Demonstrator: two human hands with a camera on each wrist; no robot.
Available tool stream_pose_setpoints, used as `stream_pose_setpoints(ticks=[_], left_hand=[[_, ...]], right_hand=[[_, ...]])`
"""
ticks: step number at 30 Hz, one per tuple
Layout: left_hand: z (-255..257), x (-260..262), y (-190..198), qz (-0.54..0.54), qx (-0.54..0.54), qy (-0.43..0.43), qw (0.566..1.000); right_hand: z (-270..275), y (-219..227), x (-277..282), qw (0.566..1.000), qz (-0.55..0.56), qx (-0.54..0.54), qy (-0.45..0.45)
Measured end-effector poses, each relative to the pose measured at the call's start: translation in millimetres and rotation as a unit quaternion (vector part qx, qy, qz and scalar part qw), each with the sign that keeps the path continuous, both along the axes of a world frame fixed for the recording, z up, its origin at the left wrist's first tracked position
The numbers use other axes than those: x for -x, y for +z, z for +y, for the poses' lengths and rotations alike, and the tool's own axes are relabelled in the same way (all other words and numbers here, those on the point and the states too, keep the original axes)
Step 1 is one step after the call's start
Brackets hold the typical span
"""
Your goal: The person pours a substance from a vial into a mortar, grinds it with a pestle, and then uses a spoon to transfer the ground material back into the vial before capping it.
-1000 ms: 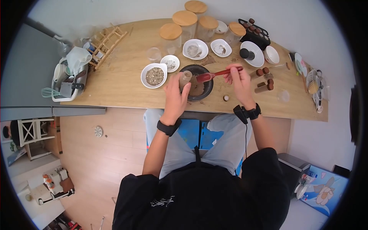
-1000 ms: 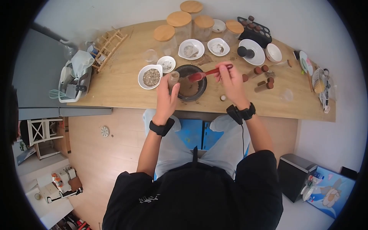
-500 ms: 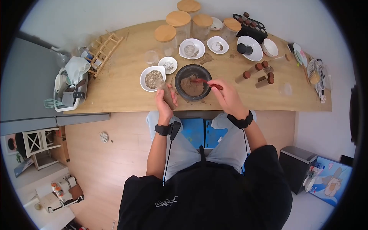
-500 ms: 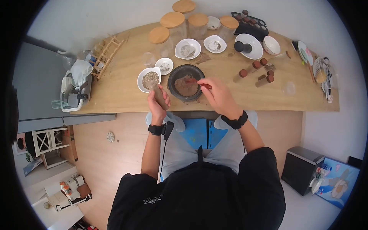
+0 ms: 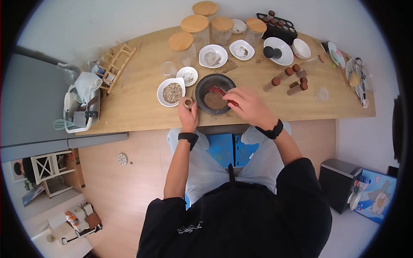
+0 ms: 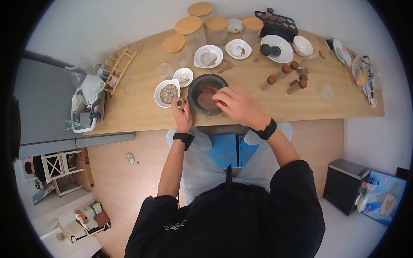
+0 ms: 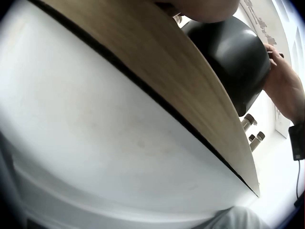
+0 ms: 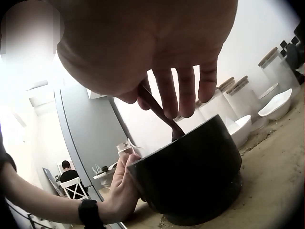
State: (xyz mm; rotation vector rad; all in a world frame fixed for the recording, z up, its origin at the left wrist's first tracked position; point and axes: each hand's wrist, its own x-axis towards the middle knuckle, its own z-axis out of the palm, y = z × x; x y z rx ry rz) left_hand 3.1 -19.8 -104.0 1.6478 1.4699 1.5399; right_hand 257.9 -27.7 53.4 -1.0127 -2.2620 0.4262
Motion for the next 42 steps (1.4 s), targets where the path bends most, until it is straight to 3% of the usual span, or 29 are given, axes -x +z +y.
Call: stream_pose_setpoints(ticks=[7,13,15,19,21,24,28,31,33,37,39,42], left_hand=[[-11,2,3,0.026,-0.016,0.034,0.999],[-18,-2,4,0.006,0.001,0.046,0.999],[-18,-6,4,0.025,-0.025,0.061,0.997],[-20,-8,8,0.027,0.004,0.082,0.996],[-21,-9,13,0.021,0.031,0.098,0.995],[-21,-6,2,0.041,0.090,0.090,0.991],[-20,-8,-3,0.039,0.077,0.102,0.991],[-19,-8,-5,0.040,0.075,0.119,0.989],[-19,-10,-4,0.012,0.066,0.126,0.990],[-19,-11,-1,-0.001,0.091,0.125,0.988],[-20,-12,0,0.004,0.085,0.134,0.987],[-18,-11,0,0.018,0.064,0.132,0.989]], right_hand=[[-4,-20,18,1.000,0.013,-0.004,-0.004],[-15,-2,4,0.994,0.036,0.101,0.003],[-8,-1,7,0.995,0.070,0.050,-0.044],[-1,-8,12,0.999,-0.003,-0.042,-0.008],[-11,-1,12,0.998,-0.029,0.056,0.019],[-10,5,11,0.995,0.013,0.099,-0.008],[0,-11,13,0.994,0.070,0.074,-0.038],[-1,-22,8,0.978,0.137,0.151,-0.033],[1,-26,-2,0.933,0.227,0.281,-0.002],[12,-24,-4,0.921,0.261,0.288,-0.028],[14,-11,4,0.976,0.168,0.136,0.002],[10,-8,3,0.964,0.142,0.223,0.018]])
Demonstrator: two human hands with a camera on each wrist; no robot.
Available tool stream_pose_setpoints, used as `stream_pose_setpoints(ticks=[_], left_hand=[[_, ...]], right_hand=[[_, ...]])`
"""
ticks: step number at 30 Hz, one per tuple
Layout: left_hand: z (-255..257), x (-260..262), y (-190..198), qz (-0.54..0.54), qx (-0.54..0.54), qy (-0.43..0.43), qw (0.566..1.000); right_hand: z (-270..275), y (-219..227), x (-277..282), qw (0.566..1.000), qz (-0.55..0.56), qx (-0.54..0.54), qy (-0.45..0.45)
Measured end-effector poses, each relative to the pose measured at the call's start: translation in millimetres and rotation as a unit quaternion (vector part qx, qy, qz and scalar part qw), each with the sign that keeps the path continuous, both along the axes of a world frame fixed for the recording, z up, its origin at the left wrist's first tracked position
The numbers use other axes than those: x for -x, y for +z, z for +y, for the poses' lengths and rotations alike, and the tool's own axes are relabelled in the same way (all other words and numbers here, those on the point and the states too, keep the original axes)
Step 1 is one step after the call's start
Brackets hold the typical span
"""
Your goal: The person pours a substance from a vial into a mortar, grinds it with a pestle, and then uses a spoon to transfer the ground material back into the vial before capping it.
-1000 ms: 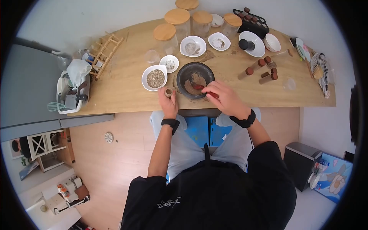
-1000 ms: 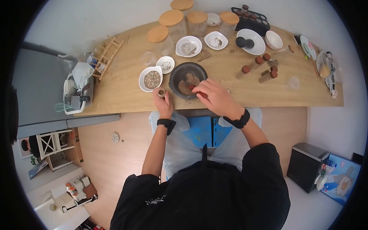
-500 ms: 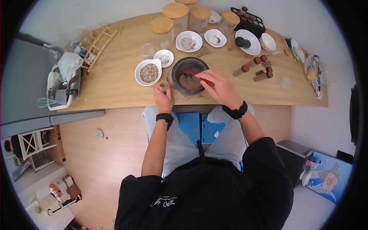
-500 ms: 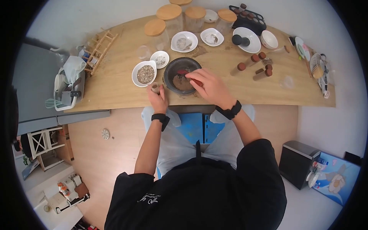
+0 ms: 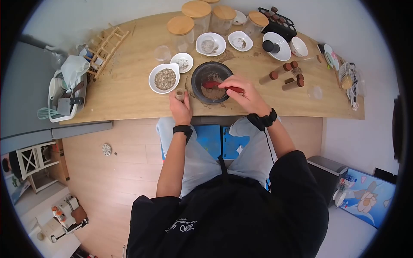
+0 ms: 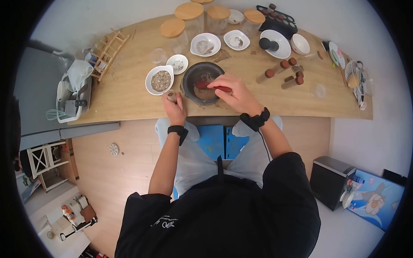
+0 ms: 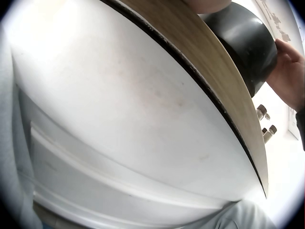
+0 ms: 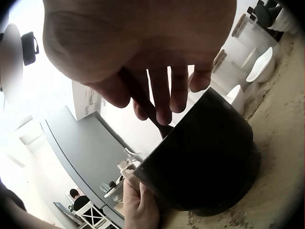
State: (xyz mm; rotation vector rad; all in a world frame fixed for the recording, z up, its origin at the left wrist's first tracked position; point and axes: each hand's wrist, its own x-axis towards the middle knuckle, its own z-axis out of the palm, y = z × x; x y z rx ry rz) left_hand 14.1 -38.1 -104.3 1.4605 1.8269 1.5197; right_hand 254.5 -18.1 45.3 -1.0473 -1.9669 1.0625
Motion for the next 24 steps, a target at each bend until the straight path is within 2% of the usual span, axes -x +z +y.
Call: stream_pose_setpoints(ticks=[1,3,6,10,12,13,15,18,24], left_hand=[[0,1,0,-0.001,0.001,0.000,1.000],[-1,3,-2,0.030,0.018,-0.016,0.999],[-1,-2,5,0.005,-0.009,-0.004,1.000],[-2,-2,9,0.007,-0.008,-0.003,1.000],[-1,-2,12,0.008,-0.004,-0.006,1.000],[0,-2,7,0.008,-0.004,-0.007,1.000],[1,-2,-2,-0.002,-0.028,0.013,1.000],[0,-3,5,-0.007,-0.011,0.006,1.000],[-1,-2,8,0.004,-0.011,0.004,1.000]], right_hand=[[0,-3,-3,1.000,-0.001,0.001,0.000],[0,-12,-13,0.995,0.062,0.075,-0.005],[3,-6,-15,0.993,0.067,0.090,-0.024],[11,4,-13,0.997,0.065,0.043,-0.027],[17,12,-17,0.993,-0.092,-0.072,0.018],[19,13,-19,0.993,-0.092,-0.073,0.017],[21,16,-24,0.958,-0.188,-0.202,0.073],[15,22,-29,0.938,-0.221,-0.239,0.115],[-9,28,-27,0.940,-0.233,-0.217,0.126]])
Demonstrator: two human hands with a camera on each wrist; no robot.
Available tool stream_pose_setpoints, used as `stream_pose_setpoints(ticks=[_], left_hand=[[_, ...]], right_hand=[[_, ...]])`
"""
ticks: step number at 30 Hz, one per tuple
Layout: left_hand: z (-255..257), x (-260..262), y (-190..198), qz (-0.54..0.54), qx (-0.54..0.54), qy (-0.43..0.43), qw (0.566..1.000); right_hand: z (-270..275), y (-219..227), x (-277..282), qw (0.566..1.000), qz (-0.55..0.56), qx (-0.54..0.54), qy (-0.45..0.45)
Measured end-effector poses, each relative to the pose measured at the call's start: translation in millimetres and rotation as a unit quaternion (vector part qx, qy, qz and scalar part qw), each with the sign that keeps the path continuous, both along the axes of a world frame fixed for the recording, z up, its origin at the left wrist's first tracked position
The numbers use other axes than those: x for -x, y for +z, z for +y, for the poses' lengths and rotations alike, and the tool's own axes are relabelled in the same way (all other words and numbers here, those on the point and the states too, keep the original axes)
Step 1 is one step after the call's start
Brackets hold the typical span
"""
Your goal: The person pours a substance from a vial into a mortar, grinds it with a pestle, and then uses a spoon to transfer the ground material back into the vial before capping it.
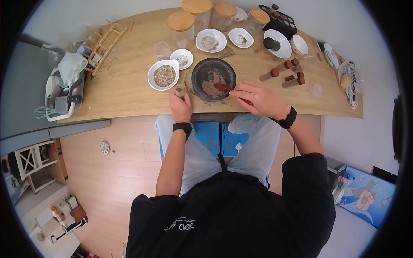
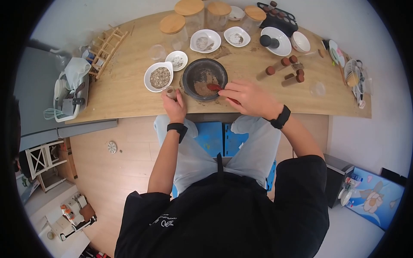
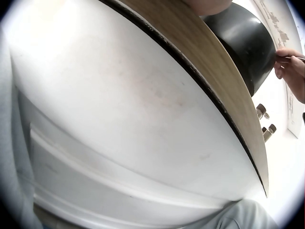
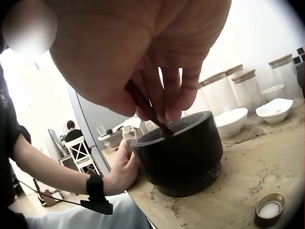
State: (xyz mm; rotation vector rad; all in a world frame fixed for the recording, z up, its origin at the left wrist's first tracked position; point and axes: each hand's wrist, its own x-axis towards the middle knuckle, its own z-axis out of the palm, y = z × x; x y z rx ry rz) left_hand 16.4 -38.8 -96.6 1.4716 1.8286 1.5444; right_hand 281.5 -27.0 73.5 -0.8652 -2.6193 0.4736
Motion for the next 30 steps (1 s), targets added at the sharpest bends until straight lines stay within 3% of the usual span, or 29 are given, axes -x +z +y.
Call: stream_pose_setpoints(ticks=[7,10,16,21,28,30], left_hand=[[1,0,-1,0.012,-0.011,0.008,1.000],[0,2,-2,0.036,0.021,-0.005,0.999],[3,0,-4,0.015,-0.007,0.007,1.000],[2,0,-12,-0.004,-0.018,0.008,1.000],[2,2,-16,-0.005,-0.016,0.009,1.000],[0,4,-17,0.038,0.007,-0.006,0.999]], right_hand=[[19,-2,7,0.998,0.045,-0.015,-0.041],[20,-5,12,0.998,0.006,-0.060,-0.016],[17,-8,2,0.998,0.046,0.002,-0.050],[13,-6,1,0.993,-0.037,-0.112,-0.001],[-11,-19,9,0.986,-0.073,-0.151,-0.017],[-15,-19,15,0.987,-0.072,-0.135,-0.048]])
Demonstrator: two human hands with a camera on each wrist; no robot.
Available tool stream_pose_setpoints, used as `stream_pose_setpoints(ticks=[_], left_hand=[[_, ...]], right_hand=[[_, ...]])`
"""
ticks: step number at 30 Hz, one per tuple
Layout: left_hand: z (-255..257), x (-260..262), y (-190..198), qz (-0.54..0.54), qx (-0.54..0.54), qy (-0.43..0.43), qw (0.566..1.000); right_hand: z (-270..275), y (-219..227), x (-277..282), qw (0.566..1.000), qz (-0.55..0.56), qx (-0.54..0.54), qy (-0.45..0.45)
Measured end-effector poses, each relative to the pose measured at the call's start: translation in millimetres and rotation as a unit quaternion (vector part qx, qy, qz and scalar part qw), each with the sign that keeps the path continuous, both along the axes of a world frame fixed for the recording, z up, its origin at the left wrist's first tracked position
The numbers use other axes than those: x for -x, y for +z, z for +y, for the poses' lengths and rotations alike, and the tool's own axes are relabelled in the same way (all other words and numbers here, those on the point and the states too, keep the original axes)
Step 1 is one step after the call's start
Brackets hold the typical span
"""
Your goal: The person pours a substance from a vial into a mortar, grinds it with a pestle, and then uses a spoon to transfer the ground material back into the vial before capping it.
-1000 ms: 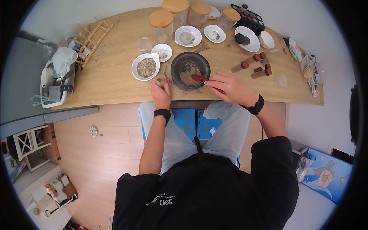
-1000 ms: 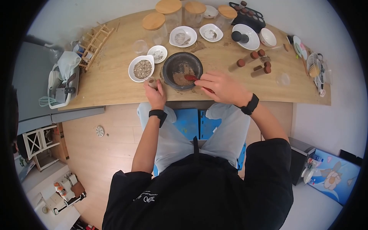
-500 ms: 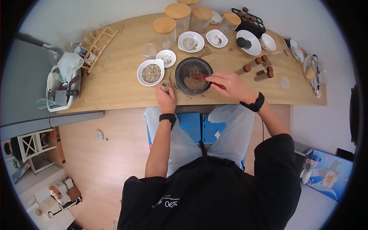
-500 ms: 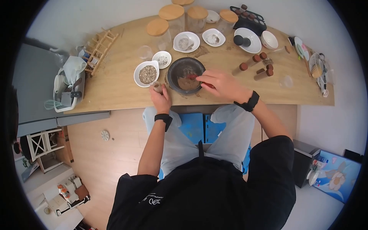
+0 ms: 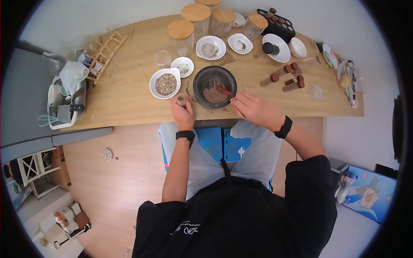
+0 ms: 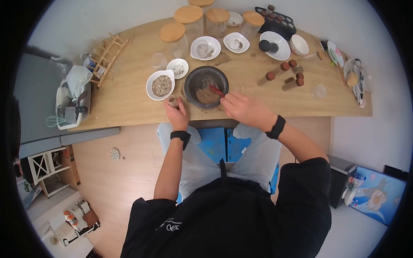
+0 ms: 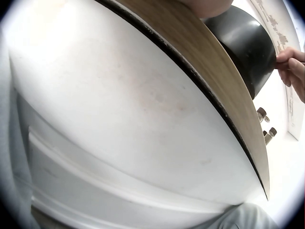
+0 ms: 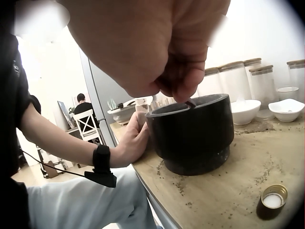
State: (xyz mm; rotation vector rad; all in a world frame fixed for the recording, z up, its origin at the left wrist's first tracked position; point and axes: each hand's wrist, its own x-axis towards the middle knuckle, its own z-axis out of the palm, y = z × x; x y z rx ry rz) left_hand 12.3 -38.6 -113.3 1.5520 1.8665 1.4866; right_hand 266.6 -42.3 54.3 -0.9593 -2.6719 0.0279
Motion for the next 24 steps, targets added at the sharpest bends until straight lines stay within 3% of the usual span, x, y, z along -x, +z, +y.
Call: stream_pose_setpoints(ticks=[4,10,12,13,15,16,18,19,21,24], left_hand=[[-1,-1,4,-0.009,0.024,0.008,1.000],[0,-1,1,-0.008,0.021,0.002,1.000],[0,-4,7,-0.065,0.006,0.010,0.998],[0,-5,8,-0.064,0.006,0.007,0.998],[0,-5,10,-0.052,0.013,0.025,0.998],[0,-4,7,-0.050,0.012,0.023,0.998],[1,-1,1,0.004,0.012,0.011,1.000],[1,-1,0,0.005,0.011,0.009,1.000],[1,-1,-3,-0.001,0.012,0.014,1.000],[0,-1,1,-0.007,0.032,0.011,0.999]], right_hand=[[-4,4,12,0.998,0.021,0.049,-0.018],[-13,-5,20,0.954,0.208,0.197,-0.089],[-19,-12,24,0.891,0.292,0.297,-0.181],[-22,-21,27,0.890,0.294,0.297,-0.182],[-26,-45,32,0.803,0.440,0.335,-0.221],[-27,-52,35,0.803,0.442,0.334,-0.221],[-28,-61,41,0.662,0.562,0.419,-0.264],[-29,-62,45,0.661,0.565,0.417,-0.264],[-31,-62,52,0.613,0.598,0.416,-0.305],[-31,-72,62,0.574,0.650,0.388,-0.312]])
